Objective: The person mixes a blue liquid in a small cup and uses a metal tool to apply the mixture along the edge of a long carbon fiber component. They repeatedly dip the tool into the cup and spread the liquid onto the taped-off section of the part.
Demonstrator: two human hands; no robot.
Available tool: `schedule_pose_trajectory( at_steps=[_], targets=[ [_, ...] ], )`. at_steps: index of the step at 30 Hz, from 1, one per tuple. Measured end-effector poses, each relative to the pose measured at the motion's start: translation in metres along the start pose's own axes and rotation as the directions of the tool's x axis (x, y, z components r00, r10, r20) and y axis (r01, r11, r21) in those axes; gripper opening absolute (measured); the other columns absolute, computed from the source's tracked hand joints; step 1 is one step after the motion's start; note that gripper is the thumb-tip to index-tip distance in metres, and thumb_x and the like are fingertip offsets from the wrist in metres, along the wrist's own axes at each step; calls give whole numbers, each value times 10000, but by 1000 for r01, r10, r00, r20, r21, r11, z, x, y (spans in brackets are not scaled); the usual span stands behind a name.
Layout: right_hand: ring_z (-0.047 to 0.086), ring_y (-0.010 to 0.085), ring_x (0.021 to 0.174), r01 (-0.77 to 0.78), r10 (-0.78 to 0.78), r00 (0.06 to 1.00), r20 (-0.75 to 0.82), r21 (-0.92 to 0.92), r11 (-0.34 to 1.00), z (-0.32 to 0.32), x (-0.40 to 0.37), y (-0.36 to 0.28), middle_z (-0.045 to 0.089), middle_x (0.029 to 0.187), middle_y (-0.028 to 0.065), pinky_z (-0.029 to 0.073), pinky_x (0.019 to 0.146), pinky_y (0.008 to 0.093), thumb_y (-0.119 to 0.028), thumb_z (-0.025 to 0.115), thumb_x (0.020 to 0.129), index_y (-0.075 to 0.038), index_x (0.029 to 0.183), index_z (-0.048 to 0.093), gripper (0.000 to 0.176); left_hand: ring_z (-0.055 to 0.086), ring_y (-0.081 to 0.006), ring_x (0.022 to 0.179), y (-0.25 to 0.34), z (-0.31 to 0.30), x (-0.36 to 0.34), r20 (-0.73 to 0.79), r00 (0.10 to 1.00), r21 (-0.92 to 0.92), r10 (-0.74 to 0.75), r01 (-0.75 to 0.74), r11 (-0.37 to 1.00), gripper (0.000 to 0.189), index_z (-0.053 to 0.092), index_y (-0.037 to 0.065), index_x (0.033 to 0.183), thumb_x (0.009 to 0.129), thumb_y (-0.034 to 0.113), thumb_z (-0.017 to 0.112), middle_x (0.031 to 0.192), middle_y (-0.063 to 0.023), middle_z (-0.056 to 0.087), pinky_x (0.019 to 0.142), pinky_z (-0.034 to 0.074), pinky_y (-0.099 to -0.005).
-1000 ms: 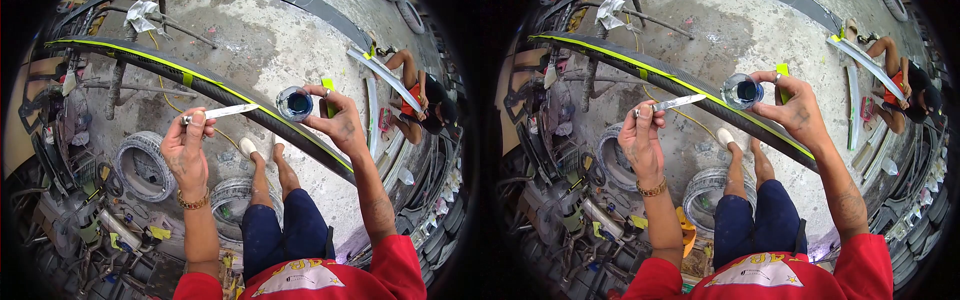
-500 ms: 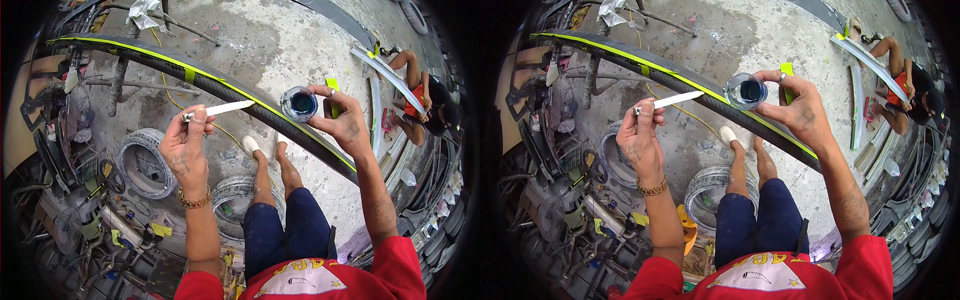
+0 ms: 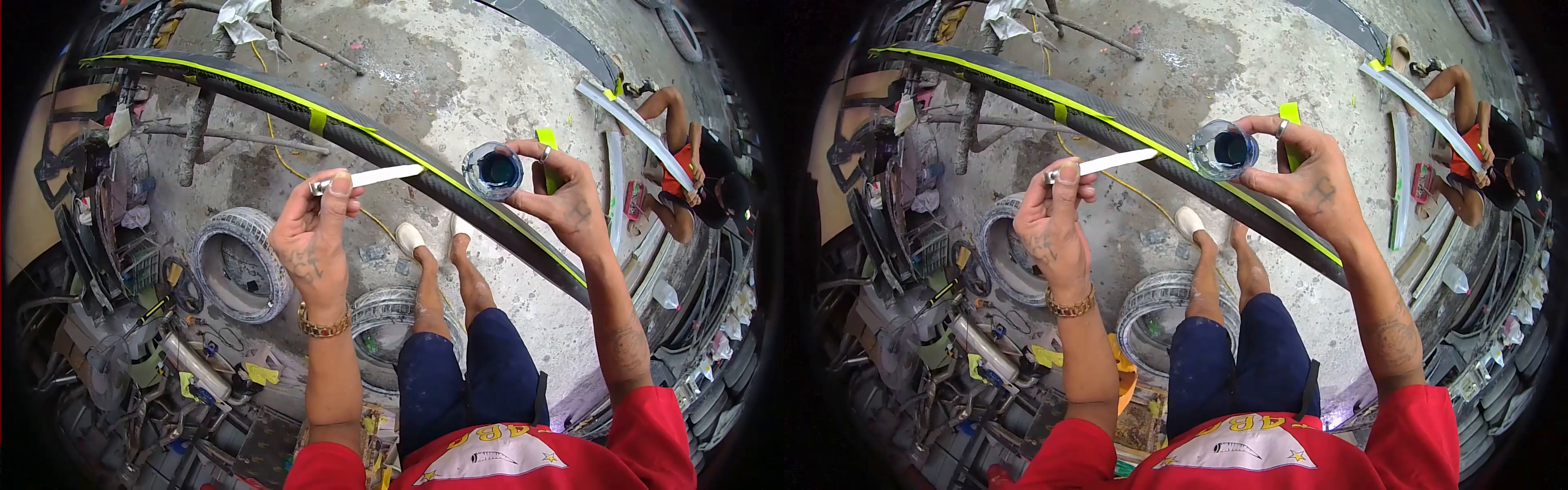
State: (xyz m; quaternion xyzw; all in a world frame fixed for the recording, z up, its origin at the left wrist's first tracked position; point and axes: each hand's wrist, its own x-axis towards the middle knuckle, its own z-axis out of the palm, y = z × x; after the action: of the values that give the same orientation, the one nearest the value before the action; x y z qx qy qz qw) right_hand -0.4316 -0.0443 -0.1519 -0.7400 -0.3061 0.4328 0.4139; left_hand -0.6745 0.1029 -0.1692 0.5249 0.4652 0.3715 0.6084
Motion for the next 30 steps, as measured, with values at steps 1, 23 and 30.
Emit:
schedule_pose_trajectory(
  at_steps=[1,23,30],
  targets=[
    [363,17,669,8,-8,1000,-7,-10,1000,1,1,-1,518,788,-108,284,590,219,-95,821,762,-49,1181,729,431,628,-118,761,-2,1,1,2,1000,5,6,-6,1000,235,706,-47,1105,996,161,702,920,-96,725,713,505,-254],
    [609,130,853,182,-182,983,19,0,983,11,14,-9,693,940,52,479,789,289,-78,821,754,-30,1139,729,399,626,-95,800,25,17,-12,124,982,-11,140,-140,990,214,716,-53,1107,927,54,761,950,-78,706,727,502,-227],
    [692,244,974,386,-397,917,-28,-186,904,20,13,-21,735,1044,124,511,917,341,-56,821,733,-32,1119,731,398,644,-103,813,9,31,-10,197,980,-54,6,5,999,230,704,-51,1129,951,89,742,952,-69,708,728,509,-234]
  ],
)
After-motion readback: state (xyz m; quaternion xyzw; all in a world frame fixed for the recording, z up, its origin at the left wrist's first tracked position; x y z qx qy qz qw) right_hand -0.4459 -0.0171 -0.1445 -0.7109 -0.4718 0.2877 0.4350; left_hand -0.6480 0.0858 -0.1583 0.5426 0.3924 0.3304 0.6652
